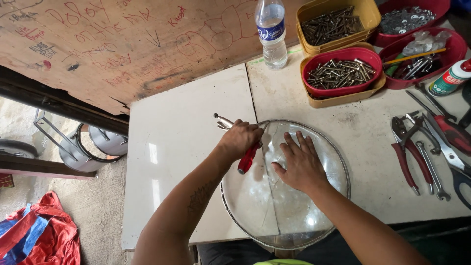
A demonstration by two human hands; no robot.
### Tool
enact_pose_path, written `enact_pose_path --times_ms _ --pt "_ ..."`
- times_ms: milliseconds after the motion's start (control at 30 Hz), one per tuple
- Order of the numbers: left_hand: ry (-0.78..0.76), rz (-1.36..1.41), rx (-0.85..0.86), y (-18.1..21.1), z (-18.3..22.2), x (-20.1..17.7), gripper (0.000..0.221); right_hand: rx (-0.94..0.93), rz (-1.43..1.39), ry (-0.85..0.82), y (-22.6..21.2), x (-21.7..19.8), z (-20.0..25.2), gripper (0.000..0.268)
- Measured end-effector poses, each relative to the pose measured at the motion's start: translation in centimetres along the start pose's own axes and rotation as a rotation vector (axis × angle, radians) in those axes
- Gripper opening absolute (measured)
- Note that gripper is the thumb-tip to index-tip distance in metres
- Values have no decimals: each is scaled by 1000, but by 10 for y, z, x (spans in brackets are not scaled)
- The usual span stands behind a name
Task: Repairing a drum head by tightening screws with a screwdriver on a workbench
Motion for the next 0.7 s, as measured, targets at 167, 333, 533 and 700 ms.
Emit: enact_pose_path --times_ms 167,333,533,700 --pt "39 205 -87 -20 -11 38 19 2 -4 -18 0 1 1 66" --pt "123 290 -102 -22 -14 37 22 13 -1 -48 2 5 -1 67" --pt "108 349 -169 -19 -8 32 19 5 -1 7 1 1 1 65" --pt "31 66 -16 7 -3 12 21 -1 -14 23 0 3 3 66"
Point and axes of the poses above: each hand's wrist, its own z-axis away from the middle knuckle, its own x-axis out of the palm, y = z × x, the point moved 10 cm from there along -z, towards the middle knuckle, and after that the axes turned 1 degree about y, right-handed, at the moved point
